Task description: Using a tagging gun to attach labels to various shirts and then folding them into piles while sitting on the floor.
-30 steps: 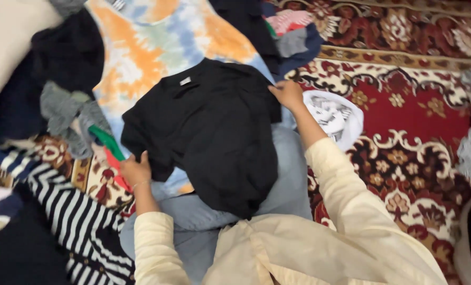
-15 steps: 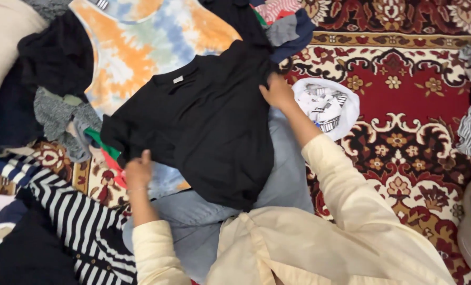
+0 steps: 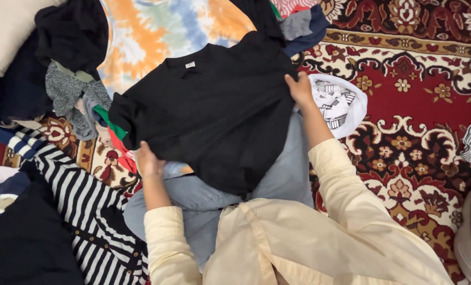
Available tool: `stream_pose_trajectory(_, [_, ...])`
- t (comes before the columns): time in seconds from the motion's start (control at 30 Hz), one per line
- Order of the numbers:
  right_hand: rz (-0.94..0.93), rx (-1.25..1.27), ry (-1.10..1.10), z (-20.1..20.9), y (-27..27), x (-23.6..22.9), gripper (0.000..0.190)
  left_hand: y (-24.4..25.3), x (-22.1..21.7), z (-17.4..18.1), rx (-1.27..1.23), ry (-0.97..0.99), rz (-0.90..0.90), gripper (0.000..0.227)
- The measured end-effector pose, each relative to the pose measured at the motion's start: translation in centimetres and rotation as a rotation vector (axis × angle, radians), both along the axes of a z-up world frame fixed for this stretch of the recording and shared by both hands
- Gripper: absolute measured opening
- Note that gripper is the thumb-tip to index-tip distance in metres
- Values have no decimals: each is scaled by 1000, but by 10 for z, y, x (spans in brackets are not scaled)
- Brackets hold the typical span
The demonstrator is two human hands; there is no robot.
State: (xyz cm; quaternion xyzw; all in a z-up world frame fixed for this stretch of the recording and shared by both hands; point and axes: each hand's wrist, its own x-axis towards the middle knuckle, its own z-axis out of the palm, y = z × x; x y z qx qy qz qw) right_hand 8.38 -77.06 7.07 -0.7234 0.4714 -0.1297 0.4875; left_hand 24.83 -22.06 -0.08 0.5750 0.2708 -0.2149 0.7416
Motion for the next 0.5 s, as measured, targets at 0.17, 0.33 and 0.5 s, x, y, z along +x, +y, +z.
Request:
stream_pose_trajectory(0.17, [60, -68, 95, -50, -31, -32, 58, 14, 13, -17, 798, -579, -116, 58])
stream_pose_trajectory(0.33, [-68, 120, -21, -78, -40, -89, 37, -62, -21, 62, 1225, -538, -369, 69])
stream_pose_trajectory(0.5, [-43, -148, 120, -117, -69, -178, 25, -195, -68, 136, 1007, -1195, -545, 54])
